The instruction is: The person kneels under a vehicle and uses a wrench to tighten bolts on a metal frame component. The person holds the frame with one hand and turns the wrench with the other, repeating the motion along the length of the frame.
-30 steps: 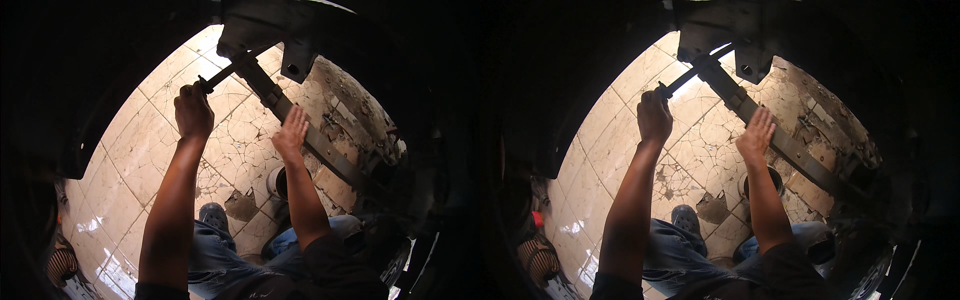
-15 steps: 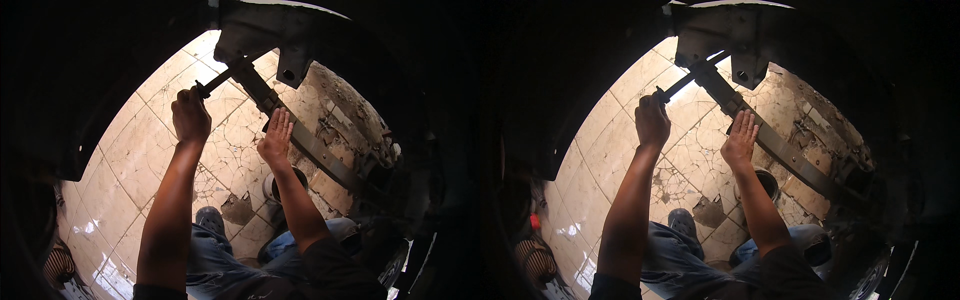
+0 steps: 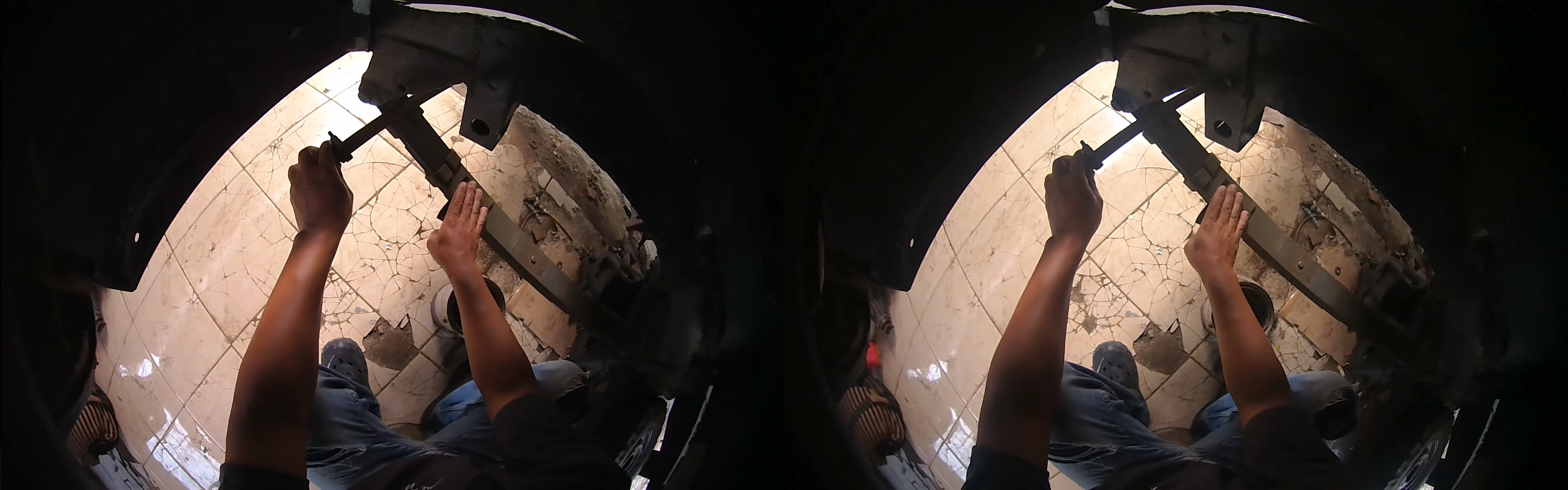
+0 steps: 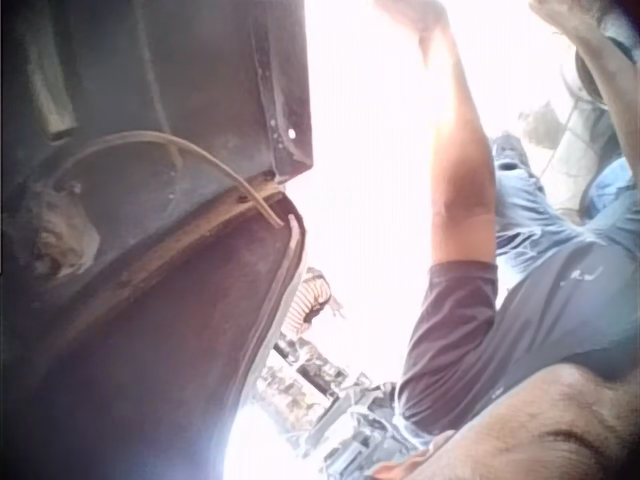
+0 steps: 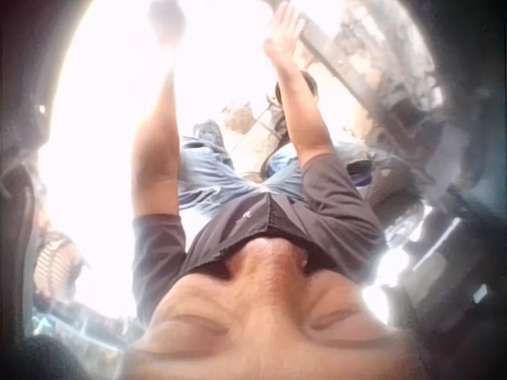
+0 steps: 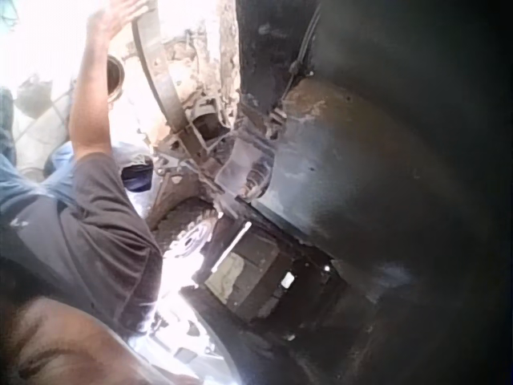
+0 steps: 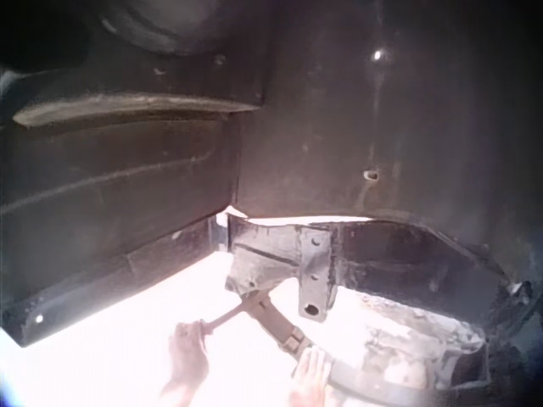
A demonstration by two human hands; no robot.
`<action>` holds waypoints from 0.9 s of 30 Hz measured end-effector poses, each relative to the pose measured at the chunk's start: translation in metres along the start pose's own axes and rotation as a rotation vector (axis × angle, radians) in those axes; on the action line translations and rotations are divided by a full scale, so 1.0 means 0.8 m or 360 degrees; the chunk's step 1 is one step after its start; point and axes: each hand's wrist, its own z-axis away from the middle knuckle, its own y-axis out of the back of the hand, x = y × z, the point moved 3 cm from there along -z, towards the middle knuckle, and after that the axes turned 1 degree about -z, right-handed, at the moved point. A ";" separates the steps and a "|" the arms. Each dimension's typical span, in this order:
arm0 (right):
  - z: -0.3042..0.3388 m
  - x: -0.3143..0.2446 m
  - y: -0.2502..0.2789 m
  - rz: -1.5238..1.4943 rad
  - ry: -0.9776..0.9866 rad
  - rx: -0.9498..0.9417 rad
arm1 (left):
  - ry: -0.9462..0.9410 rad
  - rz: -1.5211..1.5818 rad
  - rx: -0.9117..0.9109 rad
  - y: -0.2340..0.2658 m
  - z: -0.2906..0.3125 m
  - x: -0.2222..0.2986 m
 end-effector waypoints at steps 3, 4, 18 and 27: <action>-0.037 0.000 0.003 -0.0115 -0.0099 0.0013 | 0.0020 -0.0006 -0.0047 0.001 -0.003 0.001; -0.049 0.001 0.009 -0.0143 -0.0113 -0.0036 | 0.0025 -0.0019 -0.0040 0.000 -0.003 0.002; -0.058 -0.001 0.010 -0.0145 -0.0131 -0.0038 | 0.0039 -0.0015 -0.0048 -0.002 -0.003 0.002; -0.026 0.000 0.006 -0.0101 -0.0125 -0.0113 | 0.0011 -0.0045 0.0020 -0.006 0.001 -0.001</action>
